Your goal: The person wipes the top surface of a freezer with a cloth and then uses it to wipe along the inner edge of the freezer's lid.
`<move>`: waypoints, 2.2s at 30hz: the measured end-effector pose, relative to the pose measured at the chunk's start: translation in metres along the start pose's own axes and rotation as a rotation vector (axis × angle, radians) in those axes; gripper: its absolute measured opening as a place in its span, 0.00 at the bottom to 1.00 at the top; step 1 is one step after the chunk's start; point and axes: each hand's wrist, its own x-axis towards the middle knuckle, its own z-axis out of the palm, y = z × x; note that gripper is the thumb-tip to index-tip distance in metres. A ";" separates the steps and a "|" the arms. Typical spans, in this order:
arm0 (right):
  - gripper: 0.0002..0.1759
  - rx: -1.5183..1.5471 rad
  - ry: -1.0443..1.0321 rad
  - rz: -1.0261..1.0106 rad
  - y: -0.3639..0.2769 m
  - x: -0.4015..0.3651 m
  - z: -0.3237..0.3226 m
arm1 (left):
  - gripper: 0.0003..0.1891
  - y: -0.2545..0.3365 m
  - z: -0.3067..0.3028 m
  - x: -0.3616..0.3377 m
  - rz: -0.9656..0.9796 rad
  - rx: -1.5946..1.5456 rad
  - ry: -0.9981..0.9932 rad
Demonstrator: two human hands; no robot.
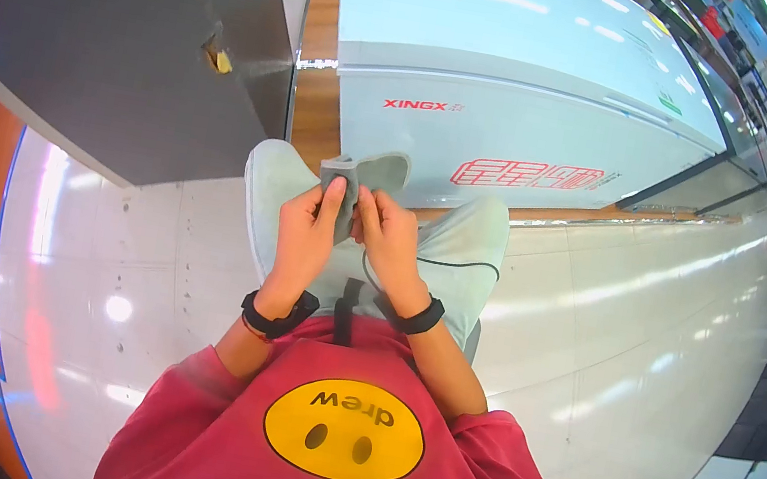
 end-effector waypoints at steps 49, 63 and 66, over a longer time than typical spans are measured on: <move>0.10 0.031 -0.181 0.143 0.060 0.159 0.125 | 0.16 -0.082 -0.044 0.298 0.051 -0.175 0.018; 0.16 -0.001 -0.150 0.091 0.073 0.150 0.109 | 0.11 -0.074 -0.017 0.330 0.219 -0.019 0.041; 0.16 -0.153 -0.175 -0.035 0.061 0.162 0.106 | 0.11 -0.071 -0.021 0.329 0.145 -0.008 0.005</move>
